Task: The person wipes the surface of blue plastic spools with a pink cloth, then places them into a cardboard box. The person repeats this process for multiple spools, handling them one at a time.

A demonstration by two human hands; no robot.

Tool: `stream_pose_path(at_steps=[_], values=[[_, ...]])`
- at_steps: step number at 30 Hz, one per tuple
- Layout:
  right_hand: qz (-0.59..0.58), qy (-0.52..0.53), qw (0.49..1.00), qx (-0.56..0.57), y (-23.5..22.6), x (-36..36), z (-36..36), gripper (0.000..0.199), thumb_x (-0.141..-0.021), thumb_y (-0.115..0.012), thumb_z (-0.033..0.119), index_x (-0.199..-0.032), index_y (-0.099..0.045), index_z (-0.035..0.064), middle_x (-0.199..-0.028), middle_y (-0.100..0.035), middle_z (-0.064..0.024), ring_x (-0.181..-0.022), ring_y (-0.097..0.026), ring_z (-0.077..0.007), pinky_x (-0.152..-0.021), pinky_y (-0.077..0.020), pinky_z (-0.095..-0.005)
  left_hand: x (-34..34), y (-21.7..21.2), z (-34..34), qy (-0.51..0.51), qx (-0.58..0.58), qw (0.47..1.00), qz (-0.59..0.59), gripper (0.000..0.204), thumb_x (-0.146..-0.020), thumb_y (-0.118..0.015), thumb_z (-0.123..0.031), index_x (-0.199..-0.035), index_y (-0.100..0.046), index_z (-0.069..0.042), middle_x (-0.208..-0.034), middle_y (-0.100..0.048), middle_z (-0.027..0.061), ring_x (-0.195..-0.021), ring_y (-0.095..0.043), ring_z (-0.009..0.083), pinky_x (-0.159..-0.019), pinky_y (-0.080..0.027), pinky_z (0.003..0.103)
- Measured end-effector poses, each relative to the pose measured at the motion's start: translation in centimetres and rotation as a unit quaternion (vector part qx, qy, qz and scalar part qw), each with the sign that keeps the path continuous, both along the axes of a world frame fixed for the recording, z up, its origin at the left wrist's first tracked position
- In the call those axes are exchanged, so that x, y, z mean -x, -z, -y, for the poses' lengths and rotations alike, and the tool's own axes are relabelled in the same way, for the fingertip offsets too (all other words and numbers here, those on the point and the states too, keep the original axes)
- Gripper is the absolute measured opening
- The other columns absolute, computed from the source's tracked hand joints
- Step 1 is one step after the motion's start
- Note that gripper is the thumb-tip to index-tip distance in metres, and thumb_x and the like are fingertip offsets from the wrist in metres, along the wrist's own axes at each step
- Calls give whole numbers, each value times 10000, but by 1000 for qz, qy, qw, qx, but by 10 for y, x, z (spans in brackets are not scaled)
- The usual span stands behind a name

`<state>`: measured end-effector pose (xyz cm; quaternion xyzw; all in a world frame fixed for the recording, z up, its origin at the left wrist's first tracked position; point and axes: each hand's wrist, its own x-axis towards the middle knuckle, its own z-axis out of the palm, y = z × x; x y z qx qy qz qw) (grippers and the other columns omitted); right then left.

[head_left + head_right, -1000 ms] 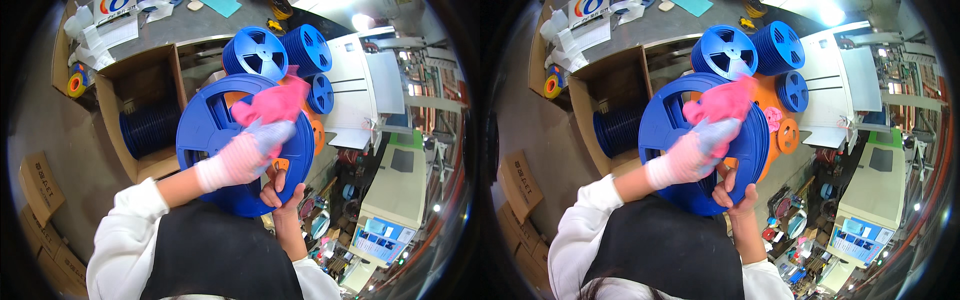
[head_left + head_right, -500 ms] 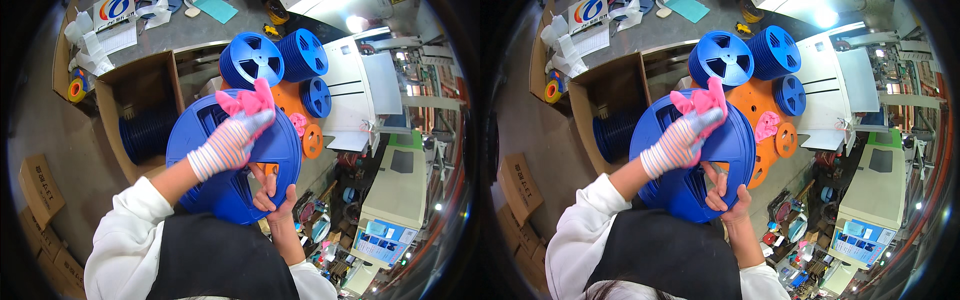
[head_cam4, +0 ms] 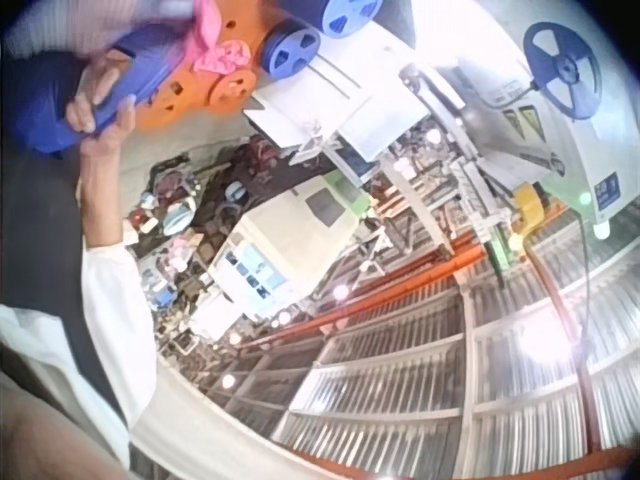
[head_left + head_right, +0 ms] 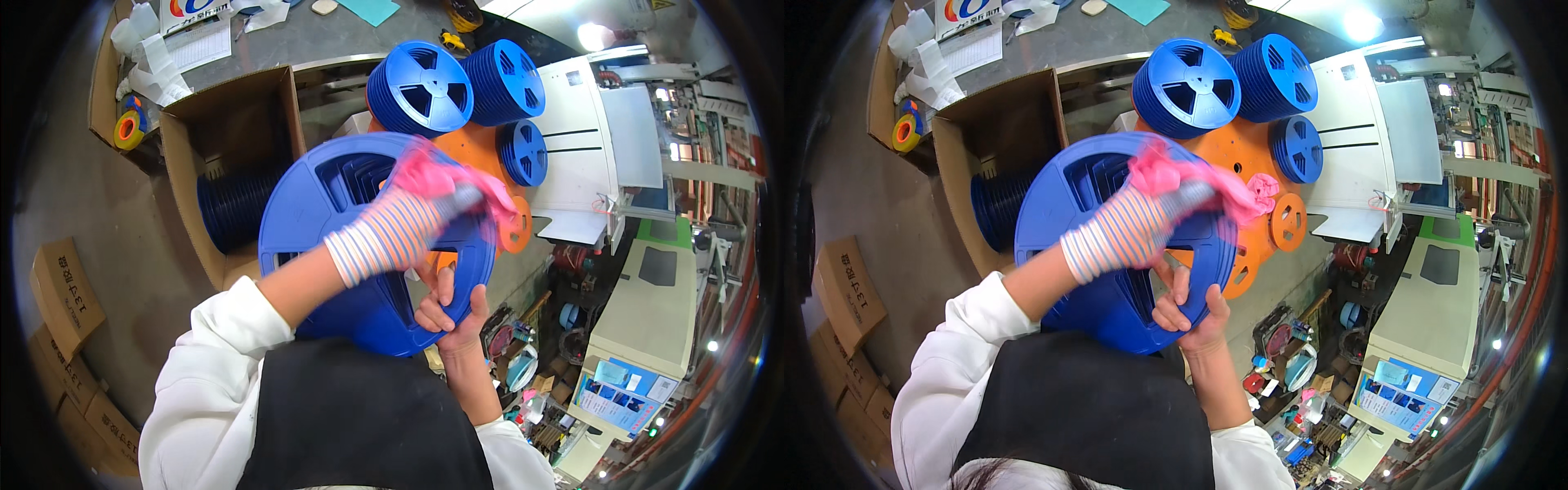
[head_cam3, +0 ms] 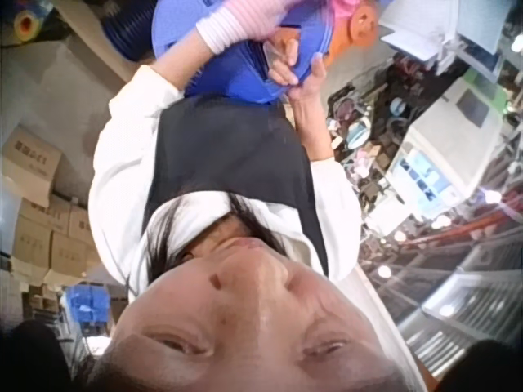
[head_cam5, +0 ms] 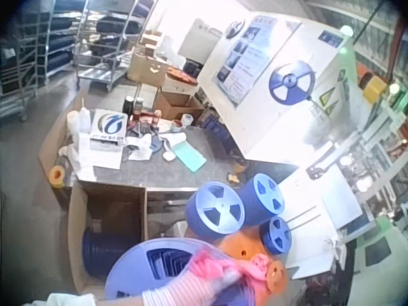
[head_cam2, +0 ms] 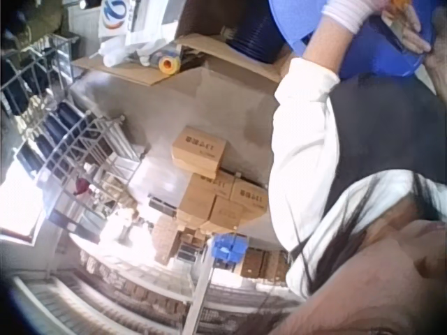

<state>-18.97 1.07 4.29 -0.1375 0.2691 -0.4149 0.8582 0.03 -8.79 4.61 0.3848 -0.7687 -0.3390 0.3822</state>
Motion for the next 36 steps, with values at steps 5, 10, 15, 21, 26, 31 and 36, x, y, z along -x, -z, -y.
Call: stream_pose_path(at_steps=[5,10,15,21,26,31,36], values=[[-17,40,998,52,-2,8,-4,540,-890,-644,545,-784,-445,55,-1589,-193,-237,-422,-421,-50,-453,-337,-232,-73,94,-6,-273,-129,943,-140,461,-839,-521,74,-1273,-607,-52,-1176,-672,131,-1070,-648,226,-924,-492,315],[15,96,992,77,0,25,-1,499,-915,-630,516,-808,-472,55,-1586,-193,-241,-456,-474,-50,-465,-380,-230,-151,152,-73,-383,-77,910,-136,583,-797,-418,127,-1335,-554,-54,-1146,-685,131,-1039,-657,181,-933,-490,295],[36,145,986,70,6,35,12,486,-917,-638,498,-854,-504,35,-1576,-218,-251,-495,-479,-51,-488,-395,-224,-121,128,-111,-152,49,969,186,693,-718,-642,-7,-1369,-526,-212,-1416,-511,153,-802,-665,307,-647,-540,375],[89,130,985,76,7,32,32,558,-919,-609,536,-1075,-579,1,-1571,-198,-276,-586,-562,-110,-551,-461,-263,-90,136,-104,-41,91,964,247,593,-730,-634,-15,-1312,-556,-103,-1436,-491,193,-714,-618,250,-625,-513,353],[-155,130,973,114,1,31,43,702,-948,-486,598,-1266,-547,-25,-1505,-306,-319,-729,-679,-226,-656,-574,-340,-105,132,-111,-17,46,984,171,472,-793,-621,-46,-1263,-576,-57,-1346,-565,219,-815,-669,304,-692,-539,374],[-251,164,946,125,9,37,48,577,-973,-504,512,-1241,-583,6,-1500,-370,-268,-716,-581,-168,-624,-467,-294,-125,117,-144,-65,-414,807,-416,301,-972,-604,-259,-1171,-596,-34,-1105,-678,142,-1061,-654,279,-910,-539,400],[-244,181,947,101,18,52,36,477,-979,-527,453,-1160,-598,17,-1522,-346,-252,-635,-540,-150,-577,-422,-278,-143,126,-169,-124,-493,631,-586,332,-931,-667,-306,-1127,-591,-49,-1094,-660,188,-1055,-647,288,-911,-553,433]])
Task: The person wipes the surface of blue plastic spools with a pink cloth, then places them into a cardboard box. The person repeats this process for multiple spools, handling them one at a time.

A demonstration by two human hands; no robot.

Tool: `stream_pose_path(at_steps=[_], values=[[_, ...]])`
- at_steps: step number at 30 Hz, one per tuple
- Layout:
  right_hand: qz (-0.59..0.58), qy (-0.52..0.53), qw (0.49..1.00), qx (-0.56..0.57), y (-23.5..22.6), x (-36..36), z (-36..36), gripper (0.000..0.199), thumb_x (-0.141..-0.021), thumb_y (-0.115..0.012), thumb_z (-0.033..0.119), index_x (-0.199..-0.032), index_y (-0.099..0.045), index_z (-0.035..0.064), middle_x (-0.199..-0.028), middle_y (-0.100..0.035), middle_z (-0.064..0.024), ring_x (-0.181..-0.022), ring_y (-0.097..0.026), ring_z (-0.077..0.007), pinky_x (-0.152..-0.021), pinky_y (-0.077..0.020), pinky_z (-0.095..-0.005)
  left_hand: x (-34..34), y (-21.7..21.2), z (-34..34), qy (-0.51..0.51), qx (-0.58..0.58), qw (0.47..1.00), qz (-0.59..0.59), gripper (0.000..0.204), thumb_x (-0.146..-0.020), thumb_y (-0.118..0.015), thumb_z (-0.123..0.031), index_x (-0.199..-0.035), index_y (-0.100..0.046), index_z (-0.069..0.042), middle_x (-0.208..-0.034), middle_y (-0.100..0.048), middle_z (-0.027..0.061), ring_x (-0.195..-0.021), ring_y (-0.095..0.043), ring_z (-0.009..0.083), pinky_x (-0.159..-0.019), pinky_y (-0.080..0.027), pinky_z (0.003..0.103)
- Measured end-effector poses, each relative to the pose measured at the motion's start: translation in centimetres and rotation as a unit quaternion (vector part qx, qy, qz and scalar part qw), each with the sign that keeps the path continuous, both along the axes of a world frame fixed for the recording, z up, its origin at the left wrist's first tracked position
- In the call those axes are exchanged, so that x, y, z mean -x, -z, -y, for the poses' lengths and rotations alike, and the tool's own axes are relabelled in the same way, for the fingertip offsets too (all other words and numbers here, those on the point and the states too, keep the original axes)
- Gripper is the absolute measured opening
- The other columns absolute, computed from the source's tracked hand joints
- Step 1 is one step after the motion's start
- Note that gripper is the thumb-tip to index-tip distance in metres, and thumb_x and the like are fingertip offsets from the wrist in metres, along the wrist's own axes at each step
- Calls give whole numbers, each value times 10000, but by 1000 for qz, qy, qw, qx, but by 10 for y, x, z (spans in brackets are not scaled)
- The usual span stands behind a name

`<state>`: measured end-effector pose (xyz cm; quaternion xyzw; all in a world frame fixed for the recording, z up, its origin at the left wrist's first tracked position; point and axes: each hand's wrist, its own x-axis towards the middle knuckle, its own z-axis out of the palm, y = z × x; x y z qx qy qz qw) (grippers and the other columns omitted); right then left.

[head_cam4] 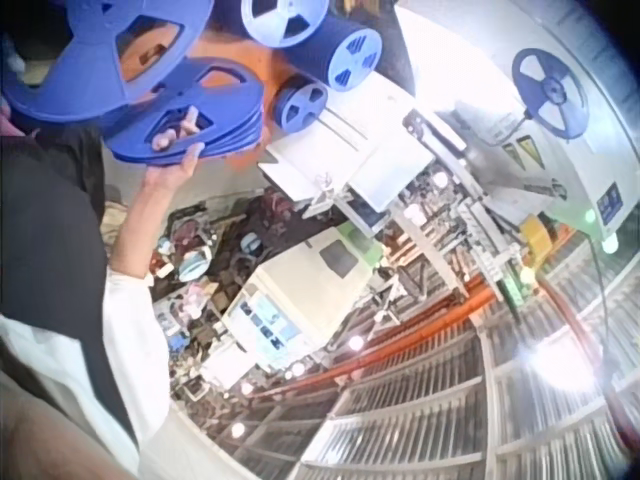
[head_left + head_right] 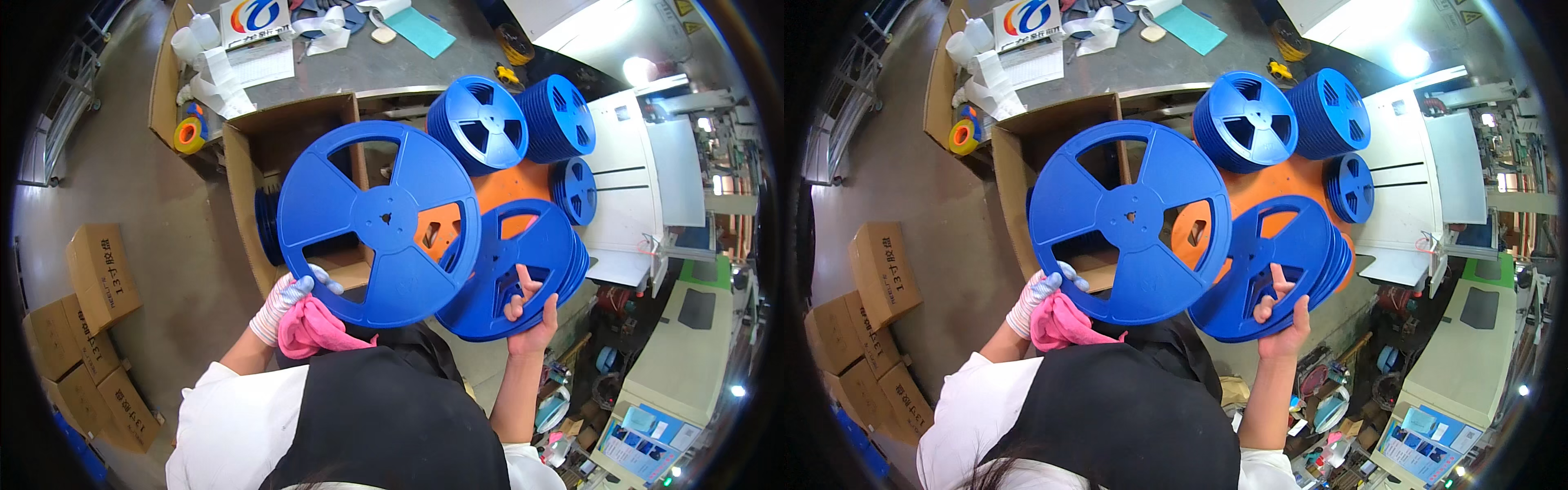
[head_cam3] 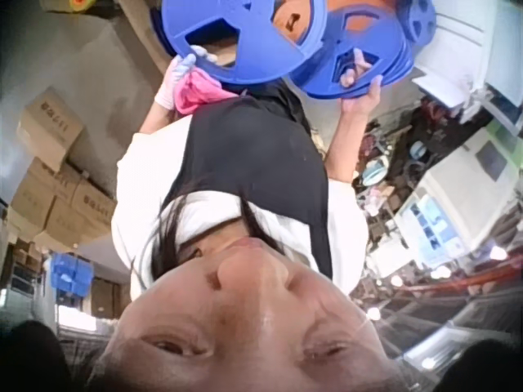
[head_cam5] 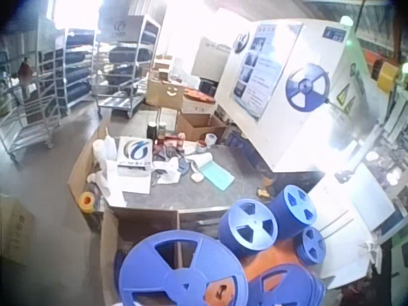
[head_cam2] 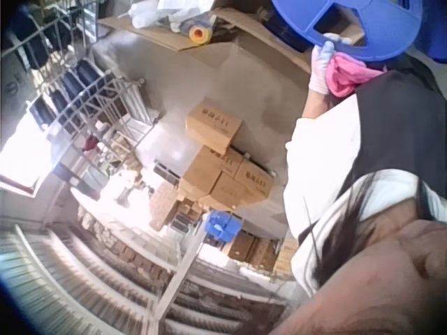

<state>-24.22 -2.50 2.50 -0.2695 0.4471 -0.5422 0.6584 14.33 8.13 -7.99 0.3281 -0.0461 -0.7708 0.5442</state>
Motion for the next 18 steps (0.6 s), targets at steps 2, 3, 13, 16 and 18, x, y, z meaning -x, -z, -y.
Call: stream_pose_path(at_steps=[2,3,13,16,18], values=[[27,6,1000,-7,4,5,-4,486,-980,-527,452,-1160,-599,7,-1512,-341,-277,-628,-535,-139,-571,-422,-271,-4,5,-5,-1,-11,1000,-16,345,-918,-681,-310,-1122,-593,-46,-1092,-661,196,-1042,-652,290,-920,-548,429],[45,6,999,-7,6,7,-6,496,-978,-529,458,-1147,-607,-1,-1505,-336,-298,-620,-529,-131,-575,-422,-269,-4,7,-7,-7,-15,1000,-22,345,-918,-682,-309,-1122,-593,-45,-1093,-662,198,-1038,-653,290,-922,-546,427],[90,-8,995,-41,20,9,-10,475,-979,-523,472,-1113,-612,26,-1502,-336,-306,-615,-523,-115,-572,-410,-249,-8,3,0,-9,-16,999,-30,327,-895,-713,-290,-1095,-607,-54,-1059,-671,160,-1006,-665,281,-895,-561,426],[96,-13,995,-33,20,10,-8,471,-982,-518,465,-1111,-609,22,-1504,-332,-306,-617,-525,-115,-571,-409,-248,-7,1,3,-11,-18,1000,-23,337,-894,-713,-294,-1106,-608,-53,-1057,-670,157,-1018,-662,278,-902,-559,423],[96,-6,995,-35,20,11,-8,460,-983,-520,458,-1102,-606,21,-1504,-327,-310,-619,-528,-115,-568,-408,-249,-7,0,3,-15,-7,1000,-15,346,-895,-712,-298,-1115,-609,-51,-1059,-668,157,-1027,-659,277,-905,-558,420]])
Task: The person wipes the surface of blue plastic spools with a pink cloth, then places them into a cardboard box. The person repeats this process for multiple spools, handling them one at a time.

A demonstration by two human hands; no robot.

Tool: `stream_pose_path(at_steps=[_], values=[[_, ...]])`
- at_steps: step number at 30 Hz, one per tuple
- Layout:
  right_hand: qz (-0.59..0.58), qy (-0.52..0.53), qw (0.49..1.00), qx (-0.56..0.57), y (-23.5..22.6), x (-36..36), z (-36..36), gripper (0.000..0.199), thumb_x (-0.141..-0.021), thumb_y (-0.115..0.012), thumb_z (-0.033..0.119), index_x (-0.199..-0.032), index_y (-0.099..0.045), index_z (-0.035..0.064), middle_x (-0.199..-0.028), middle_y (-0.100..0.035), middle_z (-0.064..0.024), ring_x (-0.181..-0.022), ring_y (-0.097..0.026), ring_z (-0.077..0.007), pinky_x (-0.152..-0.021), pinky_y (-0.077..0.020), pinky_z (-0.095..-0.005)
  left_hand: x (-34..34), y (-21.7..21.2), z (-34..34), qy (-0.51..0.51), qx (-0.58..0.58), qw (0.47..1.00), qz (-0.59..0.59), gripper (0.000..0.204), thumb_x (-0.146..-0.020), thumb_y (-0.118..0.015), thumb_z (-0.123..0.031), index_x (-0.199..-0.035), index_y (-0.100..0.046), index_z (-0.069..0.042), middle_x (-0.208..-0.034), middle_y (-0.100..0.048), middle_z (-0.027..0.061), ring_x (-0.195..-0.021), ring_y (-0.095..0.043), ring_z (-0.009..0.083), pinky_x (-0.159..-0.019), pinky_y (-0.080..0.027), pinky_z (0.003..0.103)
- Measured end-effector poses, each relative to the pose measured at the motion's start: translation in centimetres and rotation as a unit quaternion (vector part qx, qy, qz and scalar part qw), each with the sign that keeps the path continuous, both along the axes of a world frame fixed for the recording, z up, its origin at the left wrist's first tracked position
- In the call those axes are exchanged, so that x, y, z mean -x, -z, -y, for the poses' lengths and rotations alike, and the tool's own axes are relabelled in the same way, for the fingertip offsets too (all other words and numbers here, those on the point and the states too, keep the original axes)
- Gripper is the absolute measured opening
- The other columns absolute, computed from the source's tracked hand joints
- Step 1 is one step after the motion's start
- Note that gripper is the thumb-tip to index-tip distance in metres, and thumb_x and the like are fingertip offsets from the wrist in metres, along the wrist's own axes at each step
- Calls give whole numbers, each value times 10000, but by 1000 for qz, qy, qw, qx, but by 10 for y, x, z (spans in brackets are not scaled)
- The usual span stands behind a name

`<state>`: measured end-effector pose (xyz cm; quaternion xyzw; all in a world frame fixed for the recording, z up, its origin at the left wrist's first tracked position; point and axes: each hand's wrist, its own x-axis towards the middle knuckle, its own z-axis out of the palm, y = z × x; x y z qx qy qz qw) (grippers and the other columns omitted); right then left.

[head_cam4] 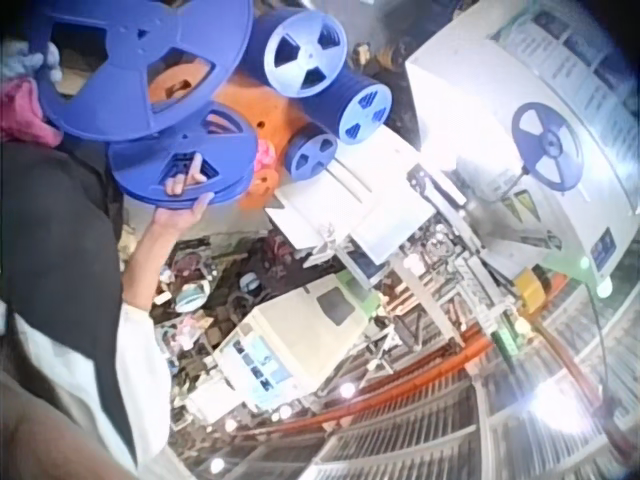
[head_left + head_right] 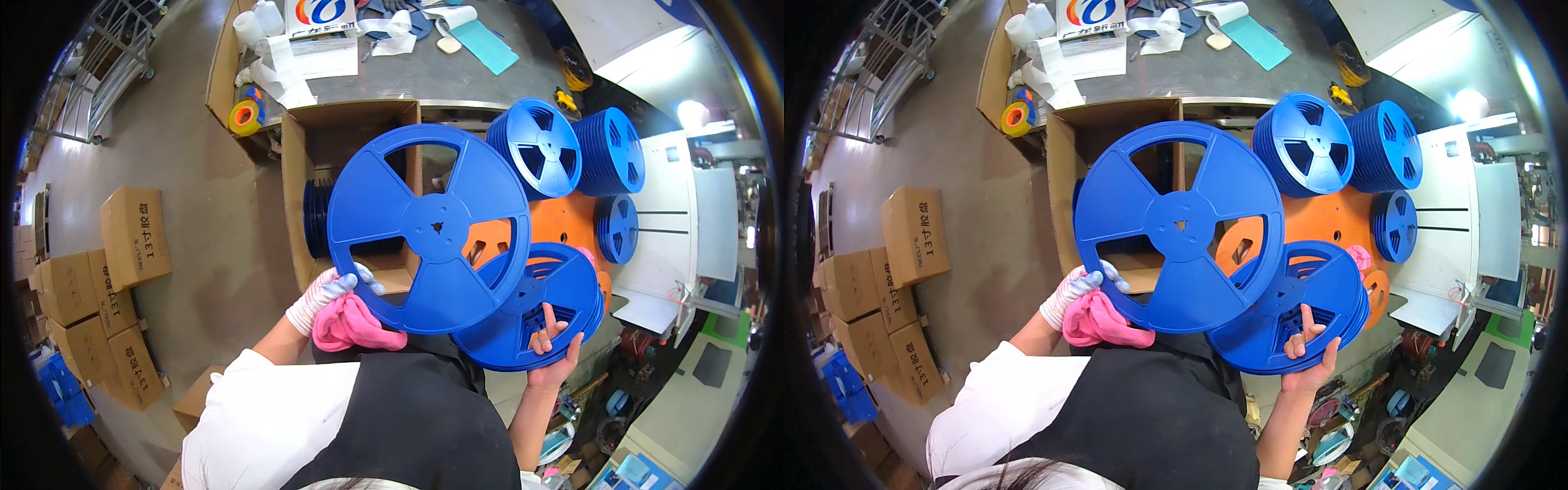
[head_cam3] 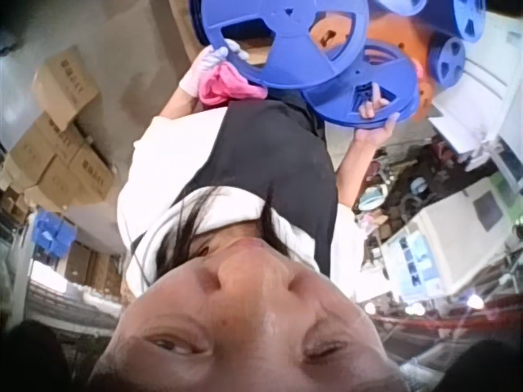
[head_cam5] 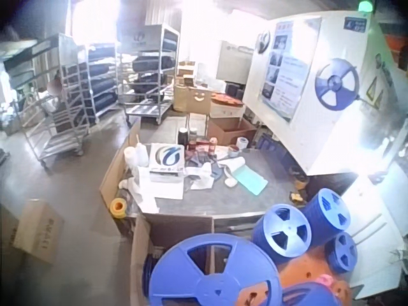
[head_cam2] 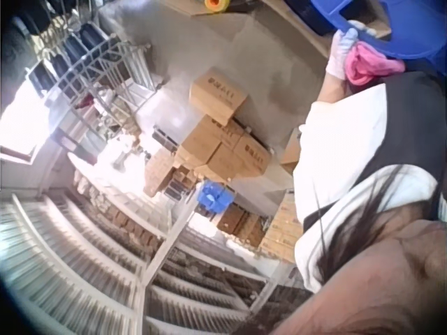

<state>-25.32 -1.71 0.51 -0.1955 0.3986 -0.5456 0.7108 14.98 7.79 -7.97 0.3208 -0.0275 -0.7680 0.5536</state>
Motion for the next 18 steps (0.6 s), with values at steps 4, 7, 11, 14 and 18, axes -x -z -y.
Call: stream_pose_path(at_steps=[4,7,11,14,18], values=[[-6,3,1000,-9,0,3,1,444,-978,-534,451,-1095,-604,29,-1505,-324,-308,-626,-537,-116,-568,-419,-248,-5,5,-2,-19,0,996,83,351,-935,-663,-309,-1151,-594,-42,-1083,-663,160,-1028,-655,259,-910,-555,416],[-13,12,1000,-11,1,6,1,443,-980,-529,453,-1098,-604,33,-1506,-320,-310,-628,-544,-118,-568,-427,-246,-16,27,3,-69,-20,978,194,311,-966,-623,-288,-1149,-581,-40,-1075,-662,149,-995,-651,223,-893,-548,373],[-26,14,1000,-8,3,9,-1,449,-988,-511,457,-1094,-602,30,-1500,-325,-317,-625,-554,-120,-565,-430,-247,-32,91,34,-89,-79,897,426,183,-989,-562,-176,-1094,-586,-28,-964,-678,103,-890,-641,175,-827,-521,318],[-32,16,999,-13,5,12,-3,456,-993,-500,459,-1082,-602,24,-1488,-341,-323,-623,-561,-120,-558,-430,-250,-41,152,74,-53,-142,802,578,246,-981,-557,-251,-1073,-604,-28,-846,-708,83,-784,-667,175,-756,-520,322],[-44,40,998,-28,7,15,-10,453,-991,-505,454,-1070,-606,20,-1486,-340,-324,-613,-564,-122,-536,-433,-251,-33,226,131,-47,-141,786,600,234,-975,-577,-252,-1036,-609,-29,-836,-704,75,-734,-635,161,-709,-505,319]])
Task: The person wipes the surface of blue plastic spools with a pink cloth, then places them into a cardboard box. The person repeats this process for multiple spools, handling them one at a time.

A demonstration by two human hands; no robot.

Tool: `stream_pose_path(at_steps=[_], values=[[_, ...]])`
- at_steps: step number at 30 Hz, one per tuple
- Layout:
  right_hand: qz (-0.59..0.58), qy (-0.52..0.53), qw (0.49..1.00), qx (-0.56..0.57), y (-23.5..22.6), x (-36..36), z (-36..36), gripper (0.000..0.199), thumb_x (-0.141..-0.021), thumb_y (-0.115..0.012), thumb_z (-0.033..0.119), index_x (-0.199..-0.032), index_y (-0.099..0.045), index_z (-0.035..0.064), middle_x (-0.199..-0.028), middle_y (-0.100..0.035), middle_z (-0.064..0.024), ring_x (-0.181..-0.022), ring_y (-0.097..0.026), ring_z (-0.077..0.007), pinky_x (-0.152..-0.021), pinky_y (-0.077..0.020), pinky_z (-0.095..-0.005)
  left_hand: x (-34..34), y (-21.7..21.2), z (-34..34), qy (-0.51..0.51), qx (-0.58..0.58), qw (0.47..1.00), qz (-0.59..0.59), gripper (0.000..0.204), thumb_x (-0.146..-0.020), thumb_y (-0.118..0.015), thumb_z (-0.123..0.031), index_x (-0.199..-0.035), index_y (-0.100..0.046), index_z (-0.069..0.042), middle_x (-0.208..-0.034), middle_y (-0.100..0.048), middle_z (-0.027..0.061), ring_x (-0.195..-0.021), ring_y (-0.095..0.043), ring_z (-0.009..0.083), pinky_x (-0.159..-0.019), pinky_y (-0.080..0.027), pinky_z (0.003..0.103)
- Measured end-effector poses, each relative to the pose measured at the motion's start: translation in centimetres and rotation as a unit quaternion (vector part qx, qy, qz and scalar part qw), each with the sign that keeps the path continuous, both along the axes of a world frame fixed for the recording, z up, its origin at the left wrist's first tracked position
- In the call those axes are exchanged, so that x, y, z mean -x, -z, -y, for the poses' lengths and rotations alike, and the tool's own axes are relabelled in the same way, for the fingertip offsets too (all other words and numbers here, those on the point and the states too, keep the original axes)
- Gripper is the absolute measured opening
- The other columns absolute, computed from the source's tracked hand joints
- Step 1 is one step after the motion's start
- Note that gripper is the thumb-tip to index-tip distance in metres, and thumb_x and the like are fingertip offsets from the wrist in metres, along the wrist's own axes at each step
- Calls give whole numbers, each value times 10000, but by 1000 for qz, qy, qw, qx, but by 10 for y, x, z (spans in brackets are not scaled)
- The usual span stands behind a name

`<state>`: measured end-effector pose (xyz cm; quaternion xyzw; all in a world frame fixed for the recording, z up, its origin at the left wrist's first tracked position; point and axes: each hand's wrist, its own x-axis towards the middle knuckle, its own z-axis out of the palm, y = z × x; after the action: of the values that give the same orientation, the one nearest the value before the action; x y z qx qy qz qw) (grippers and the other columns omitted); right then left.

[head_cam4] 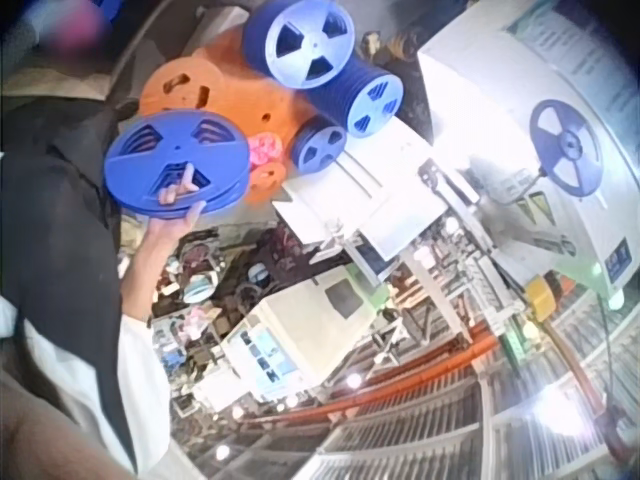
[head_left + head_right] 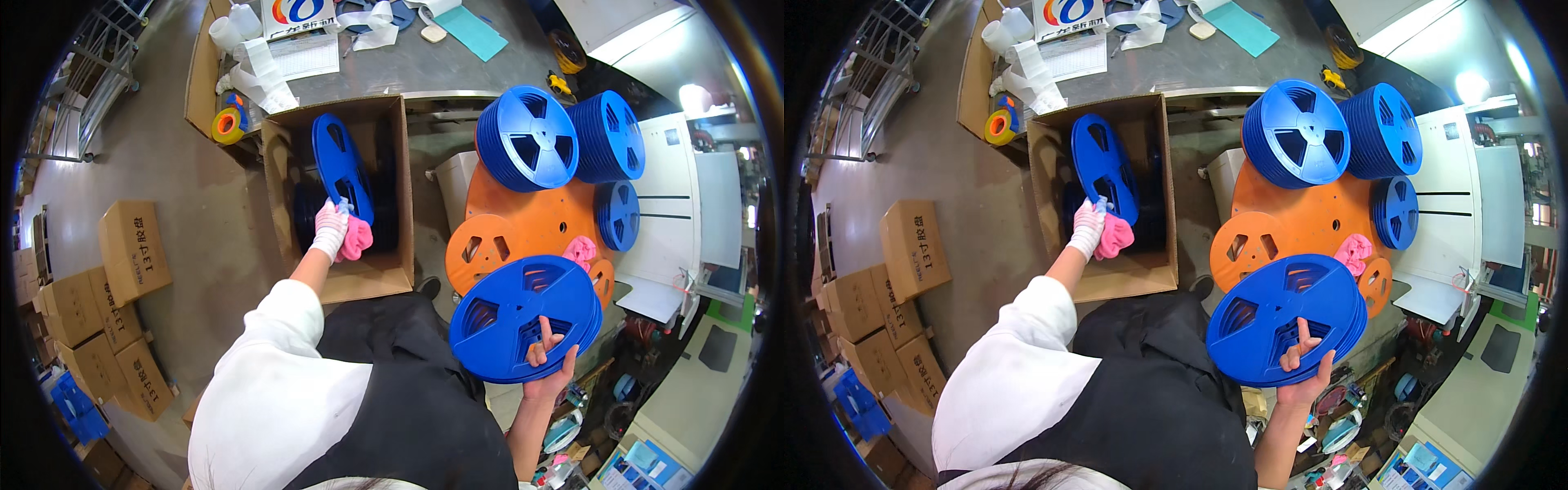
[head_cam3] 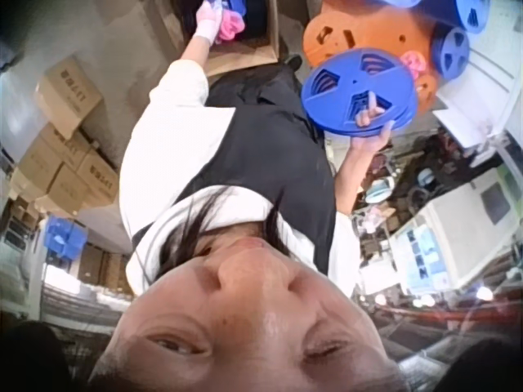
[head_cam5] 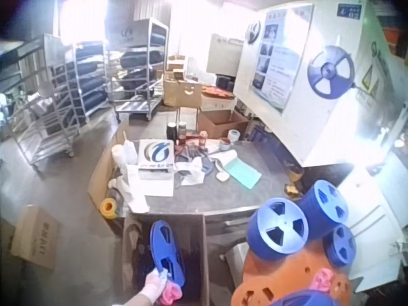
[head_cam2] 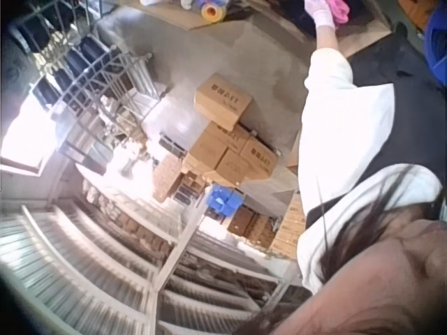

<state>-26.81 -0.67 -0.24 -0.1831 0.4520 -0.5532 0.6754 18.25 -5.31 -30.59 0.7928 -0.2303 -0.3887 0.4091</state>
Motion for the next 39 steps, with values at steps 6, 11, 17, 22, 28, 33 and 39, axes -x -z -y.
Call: stream_pose_path(at_steps=[6,11,17,22,28,33,39], values=[[-18,31,999,-5,-5,4,-18,456,-990,-507,449,-1075,-607,13,-1474,-360,-324,-619,-560,-125,-536,-452,-248,36,72,47,16,-27,999,-14,183,-980,-551,-210,-1049,-562,-40,-780,-648,61,-661,-577,152,-650,-493,327],[-36,46,998,-3,-9,8,-32,443,-979,-535,440,-1088,-607,17,-1514,-318,-297,-624,-564,-122,-542,-457,-248,52,71,60,83,-100,992,4,412,-931,-616,-291,-1254,-522,-53,-958,-675,120,-842,-630,231,-800,-511,380],[3,52,998,30,-21,9,-34,447,-966,-562,460,-1031,-567,18,-1565,-209,-287,-550,-537,-105,-491,-409,-238,64,29,35,61,-126,979,-148,813,-837,-757,-285,-1488,-330,-51,-1416,-487,198,-1254,-517,311,-1048,-431,406],[146,59,983,91,-37,11,-26,460,-928,-628,471,-970,-552,19,-1579,-165,-288,-490,-515,-80,-454,-361,-209,59,-7,-27,-177,-16,745,-644,658,-833,-722,-53,-1424,-438,-106,-1276,-570,152,-1164,-572,328,-1021,-466,481],[291,-21,944,154,-28,10,-14,442,-953,-605,447,-851,-466,40,-1570,-162,-304,-492,-539,-50,-445,-400,-193,54,-78,-41,-59,146,739,-655,557,-842,-617,-33,-1377,-463,-59,-1353,-527,191,-1214,-555,371,-1057,-450,526],[326,-91,923,182,-31,1,-1,459,-973,-569,452,-847,-467,22,-1564,-156,-319,-500,-558,-49,-431,-404,-169,52,-139,-26,-15,229,751,-619,609,-796,-670,-13,-1368,-464,-35,-1353,-534,190,-1240,-543,363,-1058,-460,506],[292,-120,934,166,-36,-9,1,485,-971,-560,477,-888,-503,3,-1559,-168,-324,-511,-563,-51,-435,-387,-181,58,-184,-19,-13,305,777,-550,554,-824,-660,0,-1351,-492,-32,-1318,-568,155,-1224,-562,301,-1072,-456,432]])
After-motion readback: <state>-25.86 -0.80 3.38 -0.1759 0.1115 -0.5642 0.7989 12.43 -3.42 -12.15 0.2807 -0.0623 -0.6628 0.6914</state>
